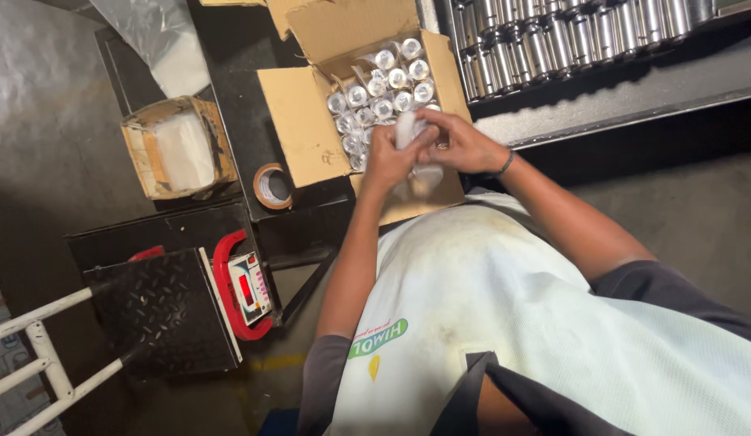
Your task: The person wraps small metal cylindrical parts in clear plastic bags and places the wrapped parts into a compartmentalized cardboard box. They tape a filled box closed with brown tape, carry it to a stack of finished boxes, and return to continue wrapping and packing more parts.
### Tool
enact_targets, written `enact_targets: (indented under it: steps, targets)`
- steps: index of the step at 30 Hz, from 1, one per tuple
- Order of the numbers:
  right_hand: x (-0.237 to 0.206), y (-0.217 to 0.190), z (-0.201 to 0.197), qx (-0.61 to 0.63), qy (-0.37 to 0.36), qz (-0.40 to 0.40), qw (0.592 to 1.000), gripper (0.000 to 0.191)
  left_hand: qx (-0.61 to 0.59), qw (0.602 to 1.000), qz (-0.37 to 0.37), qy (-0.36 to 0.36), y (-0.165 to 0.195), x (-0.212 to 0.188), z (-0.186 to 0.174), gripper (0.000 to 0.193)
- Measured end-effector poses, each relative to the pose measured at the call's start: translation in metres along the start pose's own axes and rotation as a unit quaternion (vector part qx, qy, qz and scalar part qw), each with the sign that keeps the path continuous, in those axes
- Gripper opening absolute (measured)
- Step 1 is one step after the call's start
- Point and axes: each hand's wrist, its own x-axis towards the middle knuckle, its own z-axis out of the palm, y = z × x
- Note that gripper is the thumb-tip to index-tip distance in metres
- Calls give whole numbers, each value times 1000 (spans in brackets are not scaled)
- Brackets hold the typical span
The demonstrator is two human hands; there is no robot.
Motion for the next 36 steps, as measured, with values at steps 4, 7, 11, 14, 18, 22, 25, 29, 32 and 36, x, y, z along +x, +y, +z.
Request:
enact_targets:
  steps: [4,7,11,14,18,22,25,29,32,36]
  targets:
    - [-31,3,-13,-95,191,122,969,57,105,993,1,54,35,-13,-18,17]
    - [-45,37,-61,-537,275,83,793,57,229,968,47,94,42,-17,-43,27]
    - [-50,77,-125,-545,333,241,731,60,87,996,-4,34,40,-26,-48,33]
    - [-51,82,-121,-459,326,317,763,52,125,985,95,64,37,-28,-39,29]
    - [-51,65,-77,-13,262,214,941,43,106,989,91,56,35,-22,-37,30]
    - [-39,34,-10,168,134,184,959,40,-13,995,-94,-13,35,-24,-33,31]
    - [-26,9,11,237,221,207,923,35,107,993,57,-8,36,-35,-35,28]
    - [-6,-12,26,-183,133,77,971,26,168,975,147,2,34,-41,-35,19]
    - [9,-18,35,-259,93,-58,960,37,-22,995,74,-66,23,-34,-33,23]
    - [25,-22,51,140,45,236,961,37,-579,804,-132,-12,-13,-31,-53,9]
